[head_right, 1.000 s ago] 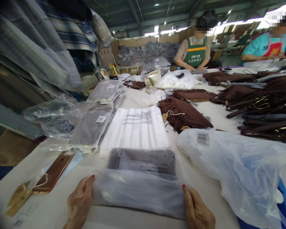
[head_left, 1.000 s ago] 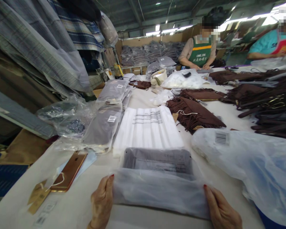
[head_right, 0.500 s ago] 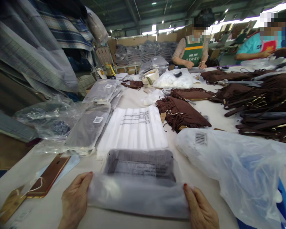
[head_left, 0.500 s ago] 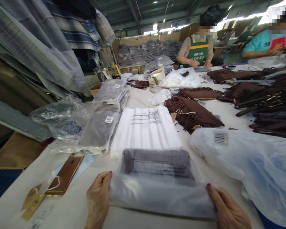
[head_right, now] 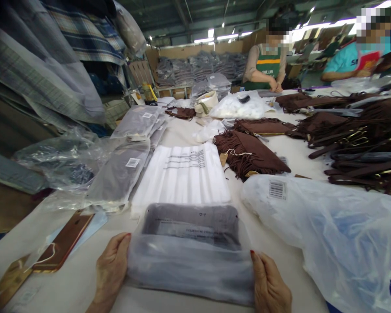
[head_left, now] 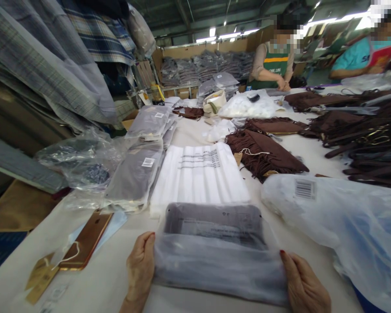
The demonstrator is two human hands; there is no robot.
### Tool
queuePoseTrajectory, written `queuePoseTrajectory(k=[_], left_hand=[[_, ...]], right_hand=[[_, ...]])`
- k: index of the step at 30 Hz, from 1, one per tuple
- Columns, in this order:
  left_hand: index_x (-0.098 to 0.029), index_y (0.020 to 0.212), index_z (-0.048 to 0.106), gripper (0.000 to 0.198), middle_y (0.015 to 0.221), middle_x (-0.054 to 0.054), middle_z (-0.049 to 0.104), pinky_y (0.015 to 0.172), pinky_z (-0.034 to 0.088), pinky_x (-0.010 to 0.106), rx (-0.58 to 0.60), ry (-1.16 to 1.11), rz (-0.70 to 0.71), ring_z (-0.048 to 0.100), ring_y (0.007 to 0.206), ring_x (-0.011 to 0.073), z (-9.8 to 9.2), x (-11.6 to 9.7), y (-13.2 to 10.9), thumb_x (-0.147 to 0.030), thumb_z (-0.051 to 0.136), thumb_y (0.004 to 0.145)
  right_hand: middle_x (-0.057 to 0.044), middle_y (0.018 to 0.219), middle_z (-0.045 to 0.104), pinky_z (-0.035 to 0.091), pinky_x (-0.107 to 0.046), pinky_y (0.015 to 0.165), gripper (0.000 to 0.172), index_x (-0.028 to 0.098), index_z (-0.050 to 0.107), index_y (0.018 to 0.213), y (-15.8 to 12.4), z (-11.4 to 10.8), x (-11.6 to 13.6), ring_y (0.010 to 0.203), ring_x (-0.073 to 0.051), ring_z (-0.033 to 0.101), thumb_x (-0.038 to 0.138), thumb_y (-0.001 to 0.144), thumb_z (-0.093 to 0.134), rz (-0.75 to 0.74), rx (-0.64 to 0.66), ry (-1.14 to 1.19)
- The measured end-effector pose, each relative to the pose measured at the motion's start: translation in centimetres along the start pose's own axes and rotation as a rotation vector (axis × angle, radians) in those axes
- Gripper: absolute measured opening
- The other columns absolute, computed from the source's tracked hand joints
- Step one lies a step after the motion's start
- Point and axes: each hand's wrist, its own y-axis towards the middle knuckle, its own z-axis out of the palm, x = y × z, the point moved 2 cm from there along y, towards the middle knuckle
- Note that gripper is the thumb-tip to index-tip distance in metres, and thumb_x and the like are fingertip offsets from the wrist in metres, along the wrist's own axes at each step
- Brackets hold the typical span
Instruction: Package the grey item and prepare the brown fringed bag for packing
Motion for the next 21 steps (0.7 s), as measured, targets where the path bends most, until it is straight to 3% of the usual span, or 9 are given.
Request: queuePoseTrajectory(k=[6,12,14,17,19,21], left_hand=[[-0.023,0.078,0.056,0.029,0.072,0.002,0.067,0.061,0.045,0.027,0.047,0.179,0.023,0.062,0.067,0.0193,0.9,1.1,0.2,-0.046,0.038,0.077],[-0.023,0.071,0.055,0.023,0.057,-0.001,0.059,0.051,0.036,0.025,0.172,0.402,0.150,0.057,0.052,0.0168,1.0,1.6,0.9,-0.035,0.040,0.085],[-0.021,0.080,0.057,0.021,0.069,0.003,0.065,0.057,0.040,0.027,0.035,0.449,0.368,0.061,0.062,0.0194,0.4,1.0,0.7,-0.032,0.040,0.088],[-0.015,0.105,0.054,0.021,0.095,0.013,0.065,0.076,0.046,0.035,-0.238,0.446,0.842,0.061,0.087,0.0238,0.0,-1.4,-1.0,-0.024,0.043,0.090],[-0.016,0.115,0.050,0.026,0.102,0.013,0.064,0.086,0.045,0.035,-0.176,0.364,1.073,0.058,0.099,0.0226,0.8,-3.2,-2.5,-0.019,0.046,0.090],[-0.019,0.123,0.046,0.034,0.113,0.011,0.061,0.095,0.042,0.036,0.044,0.311,1.236,0.051,0.115,0.0226,2.6,-4.9,-3.8,-0.020,0.046,0.090]], right_hand=[[-0.003,0.077,0.071,0.049,-0.023,0.054,0.055,0.023,0.061,0.086,-0.1,1.3,-0.9,0.065,-0.018,0.067,0.070,0.080,0.033,-0.067,0.020,-0.176],[-0.003,0.075,0.070,0.043,-0.024,0.043,0.051,0.023,0.060,0.088,-0.3,1.6,-0.9,0.053,-0.017,0.064,0.062,0.086,0.028,-0.147,0.018,-0.342],[-0.003,0.074,0.070,0.042,-0.024,0.043,0.049,0.023,0.060,0.088,-0.4,1.7,-0.9,0.052,-0.017,0.063,0.060,0.087,0.028,-0.159,0.015,-0.369],[-0.002,0.072,0.069,0.042,-0.025,0.044,0.046,0.023,0.060,0.088,-0.5,1.9,-0.9,0.051,-0.016,0.063,0.058,0.088,0.029,-0.163,0.022,-0.368],[-0.003,0.074,0.069,0.042,-0.025,0.044,0.046,0.023,0.060,0.087,-0.5,2.0,-1.0,0.052,-0.016,0.063,0.057,0.088,0.030,-0.161,0.010,-0.356],[-0.004,0.075,0.069,0.042,-0.025,0.044,0.046,0.023,0.060,0.087,-0.4,1.9,-1.1,0.052,-0.017,0.063,0.058,0.087,0.031,-0.146,0.008,-0.343]])
